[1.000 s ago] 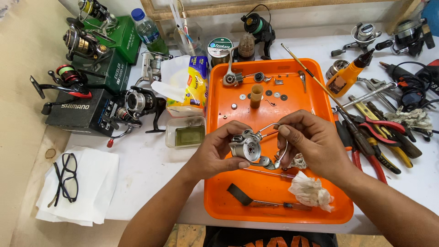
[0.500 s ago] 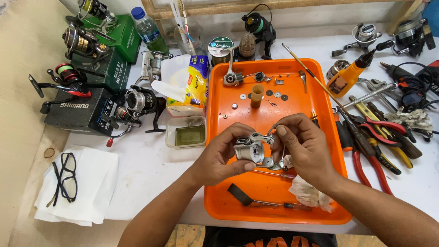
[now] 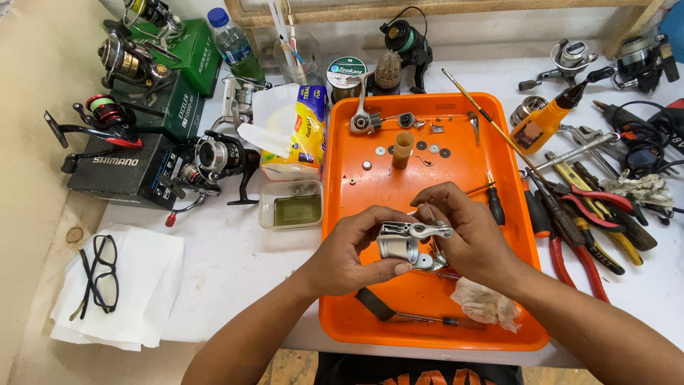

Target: The person cleans a disassembled fishing reel component using a small brush and a cloth. They wipe the metal part, rotate it to access different areas, and continue brushing and wiping the component over an orange tray.

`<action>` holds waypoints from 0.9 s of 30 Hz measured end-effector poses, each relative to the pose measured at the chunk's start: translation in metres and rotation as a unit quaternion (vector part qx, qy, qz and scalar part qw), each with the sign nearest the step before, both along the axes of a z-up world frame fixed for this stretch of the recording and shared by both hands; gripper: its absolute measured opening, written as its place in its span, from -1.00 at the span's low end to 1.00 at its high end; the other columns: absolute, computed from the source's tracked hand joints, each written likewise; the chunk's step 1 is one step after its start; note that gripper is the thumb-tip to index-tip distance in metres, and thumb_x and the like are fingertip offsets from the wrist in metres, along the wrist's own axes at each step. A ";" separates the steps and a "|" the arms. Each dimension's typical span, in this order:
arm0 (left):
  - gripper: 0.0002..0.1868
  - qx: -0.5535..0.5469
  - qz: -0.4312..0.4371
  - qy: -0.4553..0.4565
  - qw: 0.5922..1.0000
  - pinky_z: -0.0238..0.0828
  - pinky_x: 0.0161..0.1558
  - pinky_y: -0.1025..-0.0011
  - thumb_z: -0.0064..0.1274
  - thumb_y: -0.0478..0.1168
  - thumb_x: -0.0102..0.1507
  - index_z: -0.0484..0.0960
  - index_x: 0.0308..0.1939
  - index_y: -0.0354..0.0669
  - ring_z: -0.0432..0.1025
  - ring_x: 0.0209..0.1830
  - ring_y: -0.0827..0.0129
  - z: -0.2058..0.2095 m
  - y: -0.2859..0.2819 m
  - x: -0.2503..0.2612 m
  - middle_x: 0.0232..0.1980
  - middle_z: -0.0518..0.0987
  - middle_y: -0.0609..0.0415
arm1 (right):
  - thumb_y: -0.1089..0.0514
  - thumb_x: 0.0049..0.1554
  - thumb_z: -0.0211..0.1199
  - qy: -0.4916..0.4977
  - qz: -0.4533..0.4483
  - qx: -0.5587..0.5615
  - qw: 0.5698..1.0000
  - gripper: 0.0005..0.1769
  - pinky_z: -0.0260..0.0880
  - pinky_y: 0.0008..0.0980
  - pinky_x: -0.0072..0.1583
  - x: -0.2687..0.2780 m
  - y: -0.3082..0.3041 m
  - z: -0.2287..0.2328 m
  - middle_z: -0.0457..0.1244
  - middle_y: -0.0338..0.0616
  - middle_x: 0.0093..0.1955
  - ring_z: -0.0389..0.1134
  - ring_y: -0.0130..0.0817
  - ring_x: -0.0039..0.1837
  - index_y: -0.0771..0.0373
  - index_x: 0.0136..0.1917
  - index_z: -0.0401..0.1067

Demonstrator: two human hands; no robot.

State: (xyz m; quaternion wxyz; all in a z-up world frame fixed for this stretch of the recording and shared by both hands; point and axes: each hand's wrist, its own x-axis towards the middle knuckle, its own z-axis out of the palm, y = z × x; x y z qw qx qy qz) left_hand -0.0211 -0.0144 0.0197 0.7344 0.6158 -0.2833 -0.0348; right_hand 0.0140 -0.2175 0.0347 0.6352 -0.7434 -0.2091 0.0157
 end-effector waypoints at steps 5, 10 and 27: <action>-0.44 -0.008 0.008 0.001 1.000 0.42 0.05 0.41 0.31 -0.24 0.13 0.50 0.18 -0.28 0.41 0.00 0.44 0.001 0.000 0.002 0.06 0.54 -0.06 | 0.21 0.20 0.07 -0.032 -0.021 -0.125 0.991 -0.84 0.29 -0.35 -0.39 -0.002 -0.003 0.002 0.31 -0.05 -0.56 0.23 -0.27 -0.54 0.19 -0.02 0.46; -0.35 -0.040 0.020 0.040 0.998 0.45 0.06 0.37 0.32 -0.25 0.12 0.40 0.23 -0.30 0.41 0.01 0.41 -0.006 0.000 -0.001 0.06 0.53 -0.06 | 0.14 0.22 0.00 -0.036 -0.031 -0.159 0.986 -0.80 0.29 -0.26 -0.35 -0.004 0.000 0.007 0.32 -0.05 -0.56 0.26 -0.16 -0.53 0.18 -0.05 0.44; -0.36 -0.081 0.045 0.022 0.995 0.51 -0.01 0.34 0.29 -0.26 0.13 0.31 0.20 -0.31 0.43 0.01 0.32 -0.013 0.006 0.009 0.06 0.49 -0.12 | 0.20 0.23 0.00 0.013 0.008 -0.148 0.989 -0.80 0.32 -0.38 -0.38 -0.003 0.002 0.023 0.32 -0.15 -0.63 0.29 -0.28 -0.59 0.20 -0.18 0.41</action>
